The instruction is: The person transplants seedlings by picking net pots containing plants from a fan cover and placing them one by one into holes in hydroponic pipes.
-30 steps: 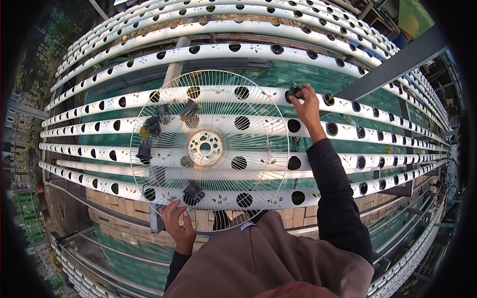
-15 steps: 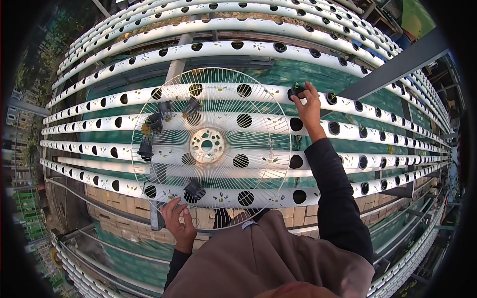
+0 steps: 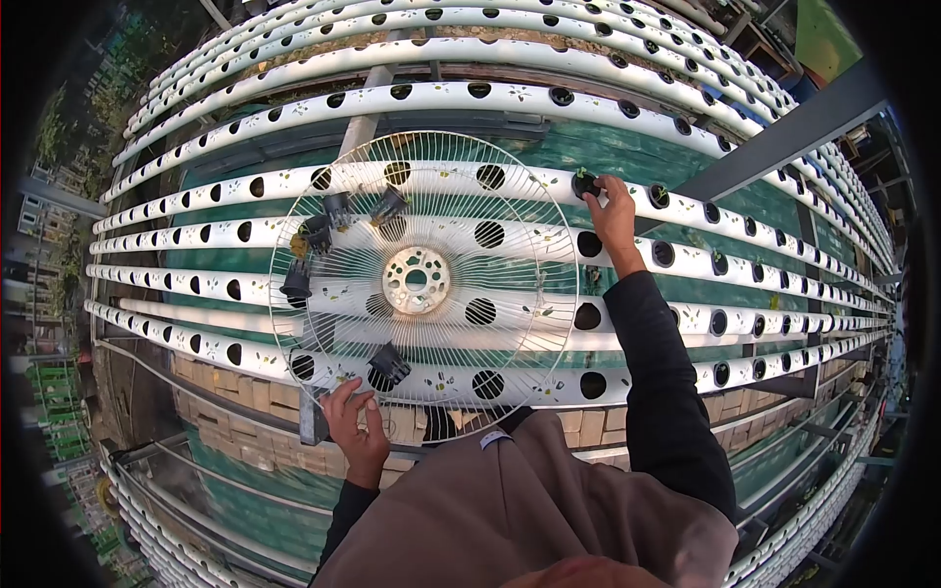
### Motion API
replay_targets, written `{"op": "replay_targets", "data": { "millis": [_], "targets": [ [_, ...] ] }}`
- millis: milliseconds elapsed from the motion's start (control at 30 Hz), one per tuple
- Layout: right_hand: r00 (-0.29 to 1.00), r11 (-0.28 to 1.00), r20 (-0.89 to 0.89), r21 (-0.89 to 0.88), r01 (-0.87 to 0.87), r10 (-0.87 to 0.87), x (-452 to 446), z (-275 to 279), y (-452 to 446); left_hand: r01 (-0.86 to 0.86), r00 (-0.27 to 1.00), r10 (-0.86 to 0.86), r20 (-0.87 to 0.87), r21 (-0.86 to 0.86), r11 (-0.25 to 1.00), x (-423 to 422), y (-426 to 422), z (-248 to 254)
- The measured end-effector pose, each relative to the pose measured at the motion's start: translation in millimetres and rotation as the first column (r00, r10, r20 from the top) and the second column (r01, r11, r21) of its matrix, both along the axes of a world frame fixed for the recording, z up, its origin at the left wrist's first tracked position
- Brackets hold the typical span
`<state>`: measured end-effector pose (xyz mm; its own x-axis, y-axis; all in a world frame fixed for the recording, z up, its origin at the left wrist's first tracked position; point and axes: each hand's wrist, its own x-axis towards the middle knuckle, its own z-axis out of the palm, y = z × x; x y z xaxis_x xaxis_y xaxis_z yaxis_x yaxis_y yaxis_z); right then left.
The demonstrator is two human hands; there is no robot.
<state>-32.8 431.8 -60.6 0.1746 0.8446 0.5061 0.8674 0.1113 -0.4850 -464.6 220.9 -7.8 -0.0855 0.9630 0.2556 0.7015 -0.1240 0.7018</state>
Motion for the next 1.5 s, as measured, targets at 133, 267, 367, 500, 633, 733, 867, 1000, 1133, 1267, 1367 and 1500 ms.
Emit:
{"op": "replay_targets", "data": {
  "millis": [133,267,367,500,633,733,867,1000,1133,1267,1367,1500],
  "targets": [
    [0.997,0.999,-0.062,-0.02,0.048,-0.049,-4,9,5,0.001,1.0,-0.001,-0.009,-0.001,1.0,-1,0,4],
    [0.972,0.999,-0.235,-0.029,0.014,-0.02,-47,57,11,0.01,1.0,-0.01,0.01,0.025,1.0,-1,0,4],
    [0.944,0.984,-0.305,-0.081,-0.159,0.127,-95,89,16,0.007,1.0,-0.008,0.02,0.046,0.999,-2,0,3],
    [0.883,0.847,-0.238,-0.267,-0.46,0.405,-165,90,30,0.027,0.999,-0.029,0.035,0.06,0.998,-5,-1,2],
    [0.835,0.827,-0.088,-0.115,-0.551,0.544,-222,49,47,0.058,0.998,-0.06,0.026,0.068,0.996,-7,-1,2],
    [0.887,0.845,-0.152,-0.27,-0.461,0.435,-247,31,58,0.086,0.996,-0.089,0.027,0.078,0.993,-11,-1,0],
    [0.872,0.902,-0.282,-0.051,-0.429,0.4,-254,30,56,0.144,0.989,-0.142,-0.03,0.089,0.986,-15,-2,0],
    [0.859,0.914,-0.361,-0.044,-0.404,0.363,-227,60,27,0.188,0.982,-0.188,-0.004,0.106,0.977,-17,-4,-4],
    [0.78,0.96,-0.591,-0.038,-0.278,0.203,-161,80,-9,0.198,0.98,-0.196,-0.029,0.098,0.975,-17,-4,-4],
    [0.861,1.0,-0.508,0.009,-0.001,0.006,-76,93,-50,0.206,0.978,-0.204,-0.035,0.104,0.973,-17,-4,-3],
    [0.874,0.985,-0.453,-0.073,0.159,-0.174,-25,77,-67,0.187,0.982,-0.185,-0.032,0.086,0.979,-15,-4,-3],
    [0.937,0.98,-0.285,-0.051,0.194,-0.201,-19,57,-81,0.181,0.982,-0.176,-0.066,0.082,0.98,-11,-5,-2]
  ]
}}
